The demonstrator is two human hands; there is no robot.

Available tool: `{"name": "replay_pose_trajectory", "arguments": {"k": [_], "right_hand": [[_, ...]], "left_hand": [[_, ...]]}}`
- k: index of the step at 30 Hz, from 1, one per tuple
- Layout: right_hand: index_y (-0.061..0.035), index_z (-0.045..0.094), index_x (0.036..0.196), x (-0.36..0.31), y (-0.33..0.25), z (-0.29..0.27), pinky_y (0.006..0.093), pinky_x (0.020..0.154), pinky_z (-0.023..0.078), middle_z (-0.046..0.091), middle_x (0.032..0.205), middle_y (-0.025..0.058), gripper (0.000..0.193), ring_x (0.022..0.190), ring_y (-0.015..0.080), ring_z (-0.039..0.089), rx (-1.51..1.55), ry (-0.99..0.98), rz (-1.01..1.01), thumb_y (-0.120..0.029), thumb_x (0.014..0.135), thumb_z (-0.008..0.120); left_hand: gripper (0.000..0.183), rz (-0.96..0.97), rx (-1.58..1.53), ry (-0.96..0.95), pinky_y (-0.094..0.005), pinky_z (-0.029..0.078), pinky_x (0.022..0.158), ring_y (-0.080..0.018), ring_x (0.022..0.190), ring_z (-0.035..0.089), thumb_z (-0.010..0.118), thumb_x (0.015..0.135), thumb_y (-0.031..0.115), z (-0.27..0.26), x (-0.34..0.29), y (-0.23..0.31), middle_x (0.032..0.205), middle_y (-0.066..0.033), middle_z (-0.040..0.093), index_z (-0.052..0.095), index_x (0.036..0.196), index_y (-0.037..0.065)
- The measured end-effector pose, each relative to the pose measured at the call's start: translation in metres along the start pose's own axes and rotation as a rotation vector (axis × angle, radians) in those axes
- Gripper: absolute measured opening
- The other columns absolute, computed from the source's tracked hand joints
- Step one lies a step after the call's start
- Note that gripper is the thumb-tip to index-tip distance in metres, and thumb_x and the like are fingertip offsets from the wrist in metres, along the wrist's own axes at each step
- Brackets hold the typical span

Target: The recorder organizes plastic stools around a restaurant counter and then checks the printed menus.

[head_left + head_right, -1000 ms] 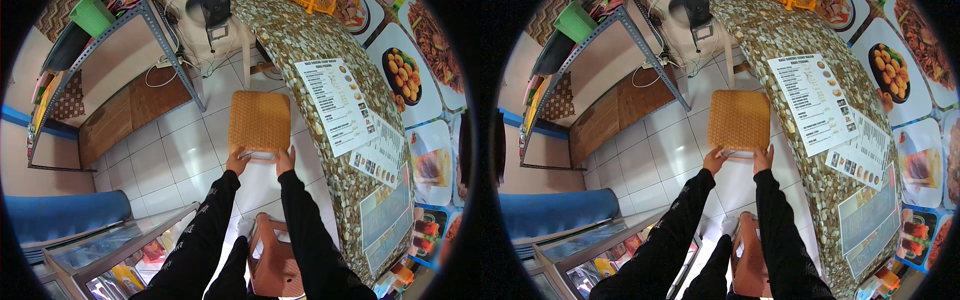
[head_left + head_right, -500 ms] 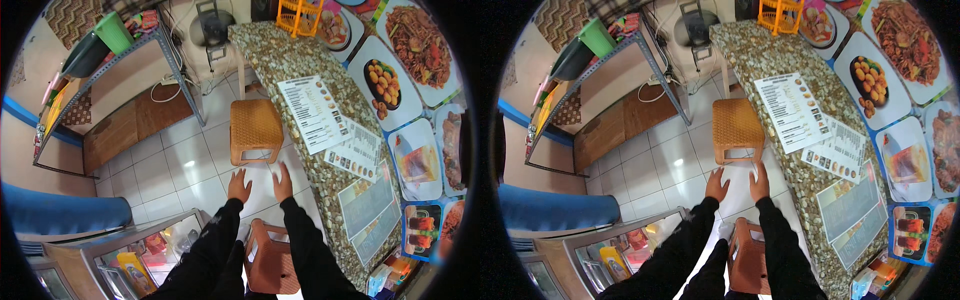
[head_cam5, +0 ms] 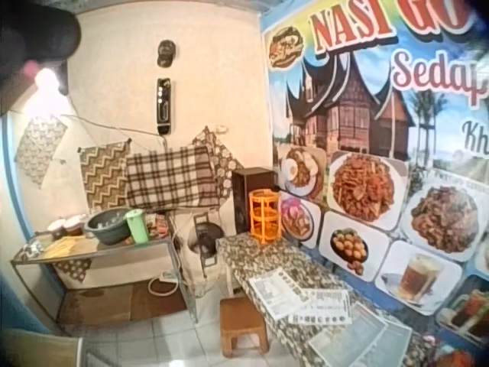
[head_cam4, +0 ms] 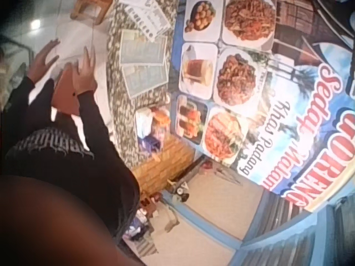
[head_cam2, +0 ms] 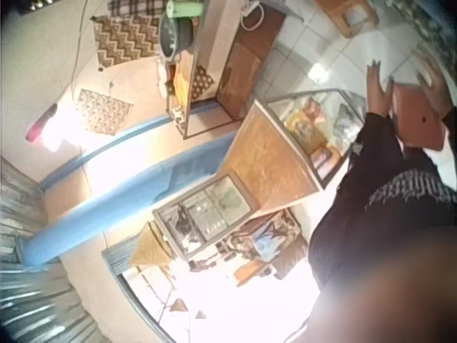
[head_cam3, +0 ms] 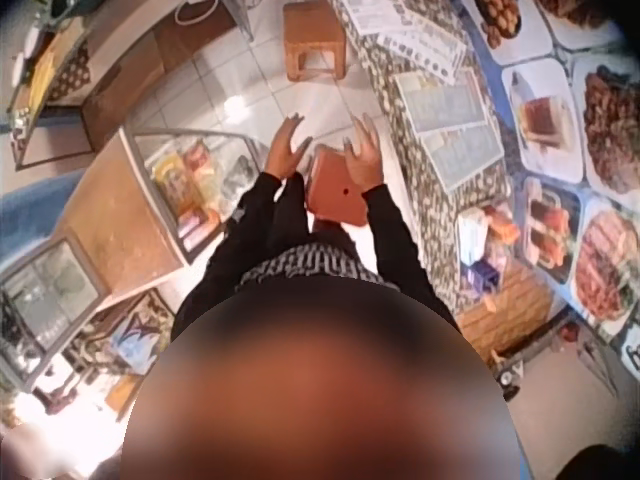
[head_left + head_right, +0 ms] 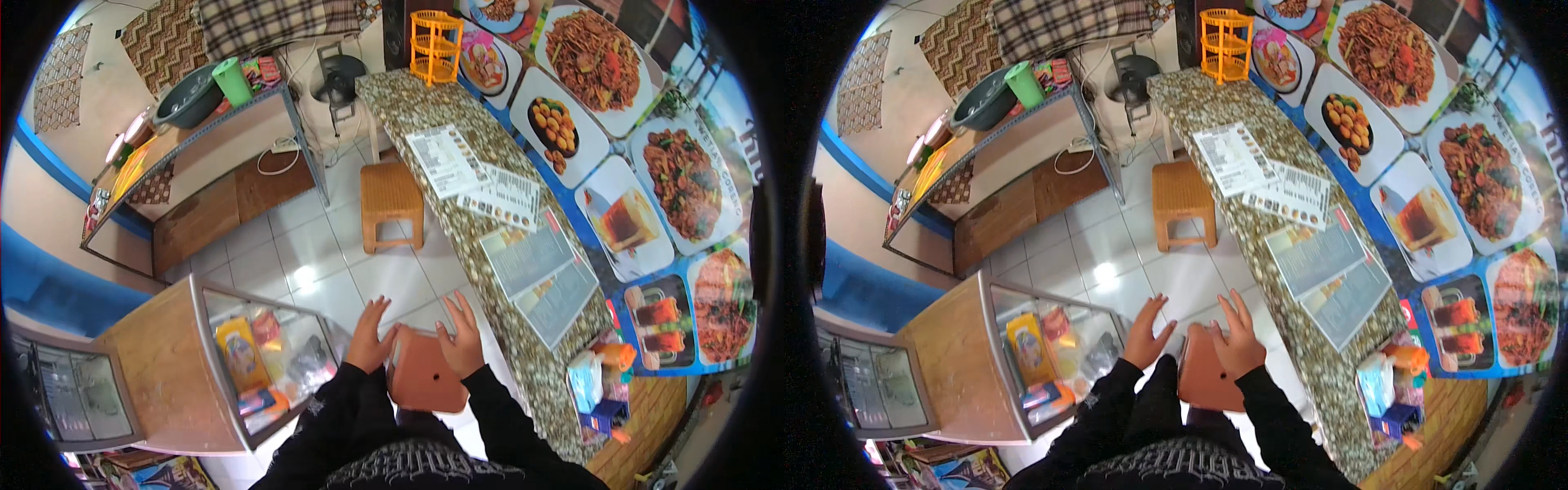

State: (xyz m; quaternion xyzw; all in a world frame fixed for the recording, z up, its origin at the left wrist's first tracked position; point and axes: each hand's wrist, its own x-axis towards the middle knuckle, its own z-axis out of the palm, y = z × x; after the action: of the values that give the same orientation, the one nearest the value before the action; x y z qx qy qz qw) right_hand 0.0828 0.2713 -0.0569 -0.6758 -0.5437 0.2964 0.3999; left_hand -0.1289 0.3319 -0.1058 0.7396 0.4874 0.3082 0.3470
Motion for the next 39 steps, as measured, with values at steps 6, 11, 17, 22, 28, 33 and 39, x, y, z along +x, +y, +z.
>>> {"name": "replay_pose_trajectory", "arguments": {"k": [6, 11, 17, 22, 28, 33, 39], "right_hand": [[-0.004, 0.057, 0.134, -0.105, -0.015, -0.038, 0.0423, 0.11, 0.039, 0.043, 0.149, 0.02, 0.044, 0.135, 0.0375, 0.044, -0.114, 0.032, -0.091, -0.014, 0.092, 0.066], [-0.0006, 0.057, 0.133, -0.161, -0.025, -0.032, 0.0411, 0.111, 0.037, 0.046, 0.145, 0.0238, 0.041, 0.136, 0.0372, 0.045, -0.139, 0.116, -0.076, -0.014, 0.094, 0.064], [0.0018, 0.058, 0.13, -0.198, -0.034, -0.013, 0.0414, 0.112, 0.037, 0.046, 0.143, 0.025, 0.039, 0.135, 0.0386, 0.045, -0.14, 0.22, 0.018, -0.012, 0.094, 0.063], [0.0008, 0.058, 0.13, -0.224, -0.042, -0.003, 0.0425, 0.112, 0.036, 0.045, 0.145, 0.0247, 0.039, 0.135, 0.0388, 0.045, -0.143, 0.265, 0.078, -0.013, 0.094, 0.063], [-0.0022, 0.058, 0.13, -0.259, -0.036, -0.005, 0.0434, 0.111, 0.037, 0.044, 0.146, 0.0238, 0.039, 0.136, 0.0389, 0.044, -0.152, 0.301, 0.146, -0.015, 0.094, 0.063], [-0.0039, 0.059, 0.13, -0.277, -0.011, -0.019, 0.0435, 0.111, 0.038, 0.045, 0.145, 0.0229, 0.038, 0.135, 0.0392, 0.045, -0.153, 0.322, 0.183, -0.017, 0.094, 0.064], [-0.0036, 0.056, 0.131, -0.288, 0.029, -0.04, 0.0444, 0.11, 0.039, 0.046, 0.143, 0.0223, 0.041, 0.133, 0.0383, 0.047, -0.158, 0.233, 0.198, -0.017, 0.094, 0.065]], "left_hand": [[0.051, -0.028, 0.01, -0.02, -0.0466, 0.037, 0.112, -0.0421, 0.138, 0.043, 0.071, 0.091, 0.024, -0.032, -0.08, 0.024, 0.144, -0.0203, 0.051, 0.054, 0.136, 0.005], [0.047, -0.019, -0.024, -0.049, -0.0445, 0.041, 0.109, -0.0391, 0.13, 0.051, 0.071, 0.091, 0.024, -0.039, -0.116, 0.018, 0.137, -0.0204, 0.057, 0.056, 0.131, 0.003], [0.045, 0.057, -0.06, -0.153, -0.0438, 0.045, 0.103, -0.0389, 0.121, 0.057, 0.071, 0.091, 0.023, -0.049, -0.131, 0.025, 0.129, -0.0211, 0.061, 0.057, 0.128, 0.002], [0.043, 0.088, -0.083, -0.19, -0.0435, 0.047, 0.099, -0.0388, 0.117, 0.059, 0.071, 0.091, 0.023, -0.044, -0.149, 0.008, 0.124, -0.0206, 0.063, 0.059, 0.126, 0.002], [0.042, 0.075, -0.059, -0.281, -0.0401, 0.052, 0.087, -0.0323, 0.11, 0.062, 0.07, 0.092, 0.028, -0.033, -0.166, 0.003, 0.125, -0.0161, 0.063, 0.061, 0.127, 0.006], [0.042, 0.052, -0.009, -0.3, -0.0393, 0.054, 0.084, -0.0309, 0.109, 0.063, 0.07, 0.092, 0.03, -0.017, -0.182, 0.008, 0.125, -0.0149, 0.064, 0.062, 0.126, 0.006], [0.042, -0.026, -0.001, -0.27, -0.0406, 0.054, 0.085, -0.0305, 0.113, 0.063, 0.071, 0.092, 0.029, 0.023, -0.203, -0.001, 0.127, -0.0138, 0.064, 0.061, 0.126, 0.006]]}}
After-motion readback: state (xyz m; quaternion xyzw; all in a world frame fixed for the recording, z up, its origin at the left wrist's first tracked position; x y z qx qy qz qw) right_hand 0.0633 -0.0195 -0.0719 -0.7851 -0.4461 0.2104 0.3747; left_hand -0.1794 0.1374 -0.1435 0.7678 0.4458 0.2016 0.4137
